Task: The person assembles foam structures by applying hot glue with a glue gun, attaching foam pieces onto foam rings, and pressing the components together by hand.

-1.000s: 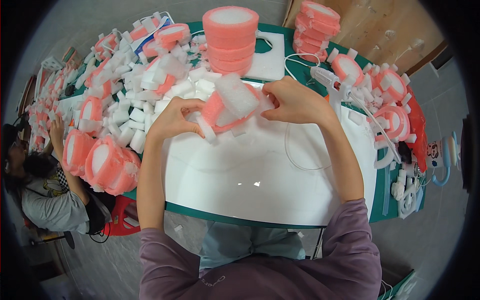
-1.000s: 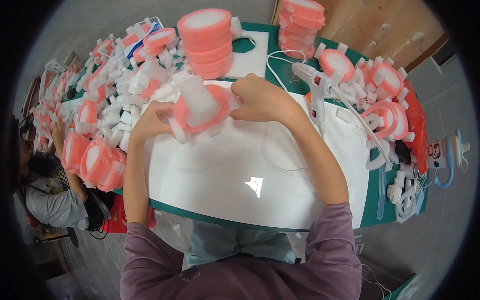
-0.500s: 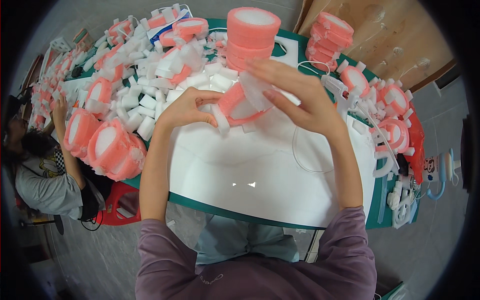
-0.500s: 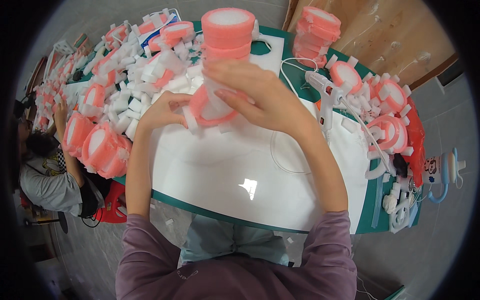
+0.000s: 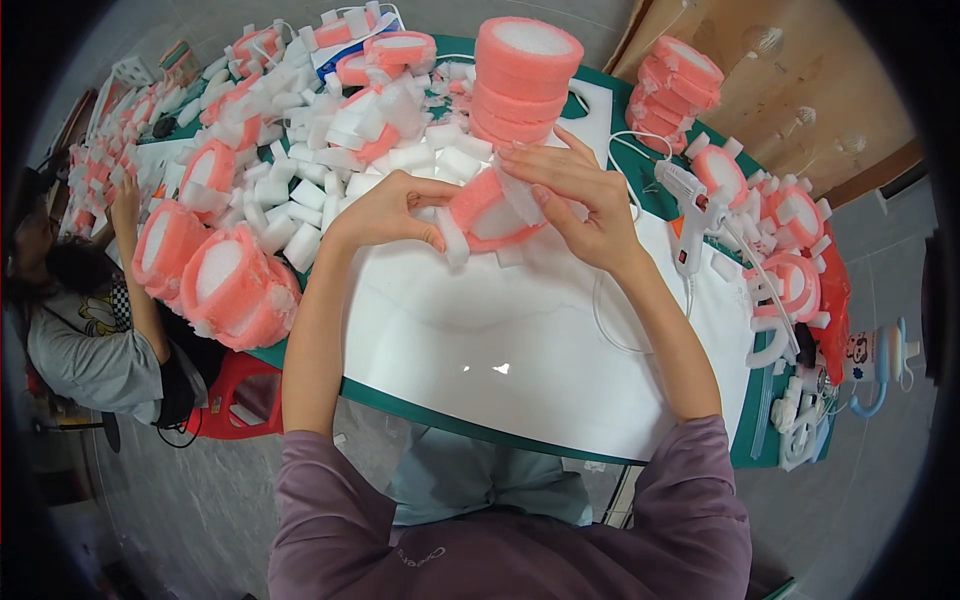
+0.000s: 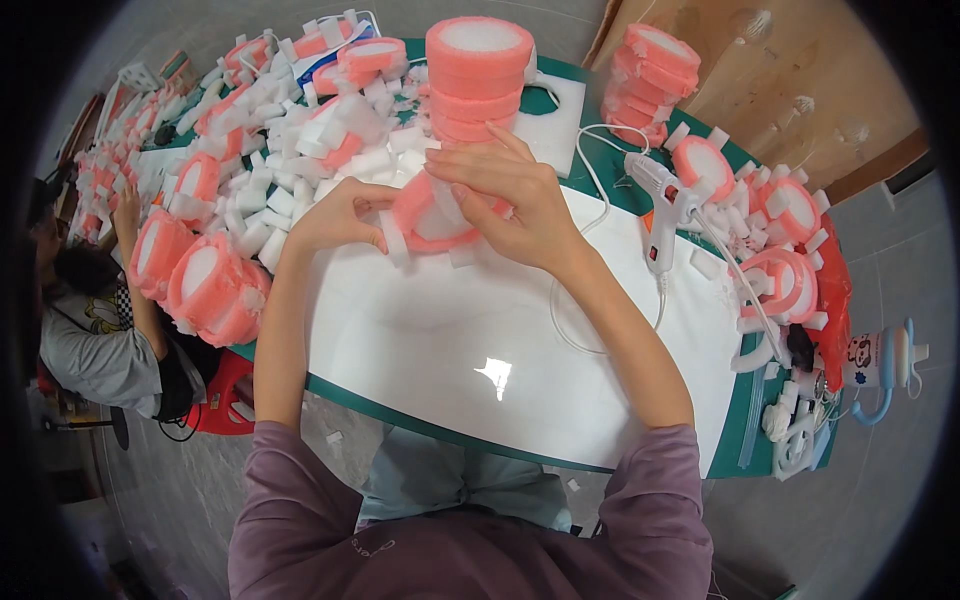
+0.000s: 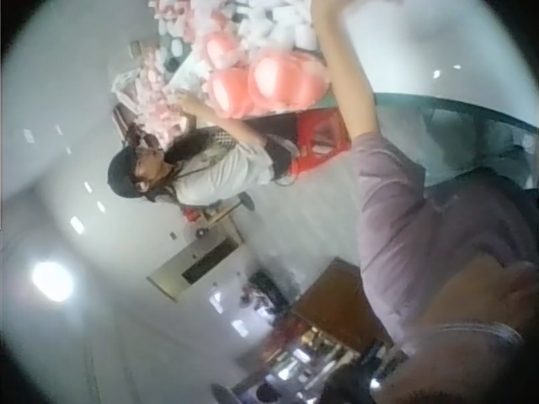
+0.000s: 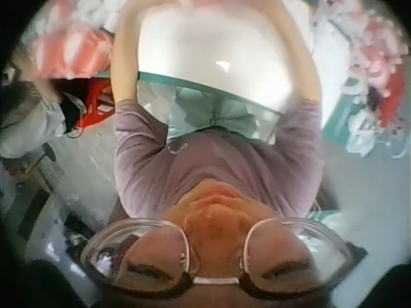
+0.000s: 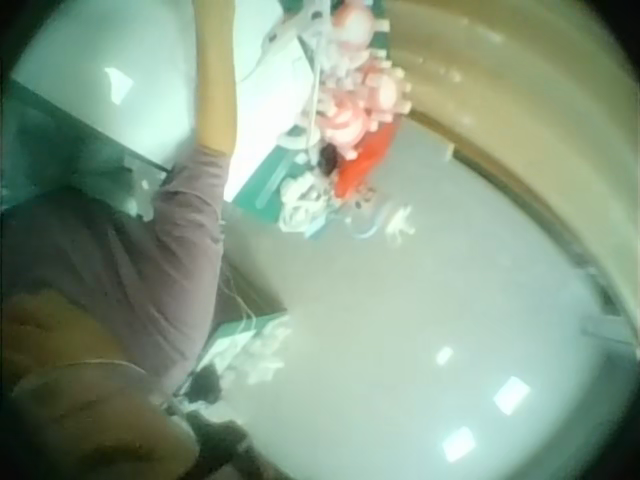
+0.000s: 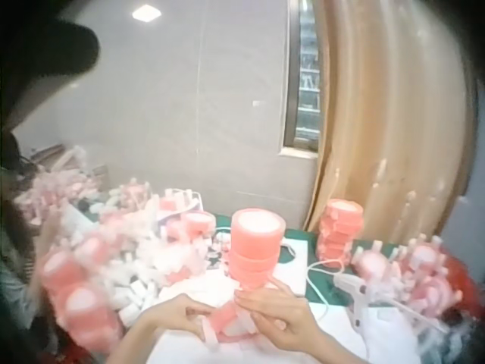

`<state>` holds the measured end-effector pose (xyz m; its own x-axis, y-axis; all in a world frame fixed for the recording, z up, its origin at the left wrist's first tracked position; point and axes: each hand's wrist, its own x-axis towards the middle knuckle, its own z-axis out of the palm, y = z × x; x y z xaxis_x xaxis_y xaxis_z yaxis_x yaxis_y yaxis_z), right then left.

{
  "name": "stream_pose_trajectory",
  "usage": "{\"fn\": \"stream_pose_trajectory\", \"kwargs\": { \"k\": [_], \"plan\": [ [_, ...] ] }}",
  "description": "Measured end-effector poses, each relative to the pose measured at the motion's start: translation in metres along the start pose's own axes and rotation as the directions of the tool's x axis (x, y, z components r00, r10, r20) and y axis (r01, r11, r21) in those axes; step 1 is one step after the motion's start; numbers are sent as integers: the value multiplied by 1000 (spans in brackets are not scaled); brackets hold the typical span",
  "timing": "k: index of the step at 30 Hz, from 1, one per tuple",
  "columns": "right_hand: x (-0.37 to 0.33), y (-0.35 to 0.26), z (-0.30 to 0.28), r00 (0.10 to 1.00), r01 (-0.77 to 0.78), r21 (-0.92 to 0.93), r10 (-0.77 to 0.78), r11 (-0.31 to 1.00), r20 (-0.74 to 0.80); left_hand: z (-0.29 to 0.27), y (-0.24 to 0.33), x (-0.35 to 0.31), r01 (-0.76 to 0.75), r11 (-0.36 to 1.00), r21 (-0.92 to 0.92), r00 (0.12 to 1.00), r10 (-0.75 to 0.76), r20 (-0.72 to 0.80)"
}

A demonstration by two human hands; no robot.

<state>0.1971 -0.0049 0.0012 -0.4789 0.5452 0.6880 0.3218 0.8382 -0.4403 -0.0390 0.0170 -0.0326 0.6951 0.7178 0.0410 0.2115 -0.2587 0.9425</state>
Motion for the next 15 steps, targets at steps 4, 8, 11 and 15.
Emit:
{"fn": "stream_pose_trajectory", "kwargs": {
  "k": [4,8,11,15],
  "plan": [
    [-2,3,1,1000,10,-14,-10,1000,-19,1,4,2,21,999,27,1000,-21,4],
    [-1,2,3,997,10,-22,-12,1000,-74,0,8,3,10,999,53,1000,-10,6],
    [2,-3,4,997,22,-53,-25,998,-73,-3,1,0,-43,995,89,999,43,-6],
    [2,-5,-4,1000,4,-126,-5,992,-4,0,4,1,-80,996,38,997,79,24]
  ]
}}
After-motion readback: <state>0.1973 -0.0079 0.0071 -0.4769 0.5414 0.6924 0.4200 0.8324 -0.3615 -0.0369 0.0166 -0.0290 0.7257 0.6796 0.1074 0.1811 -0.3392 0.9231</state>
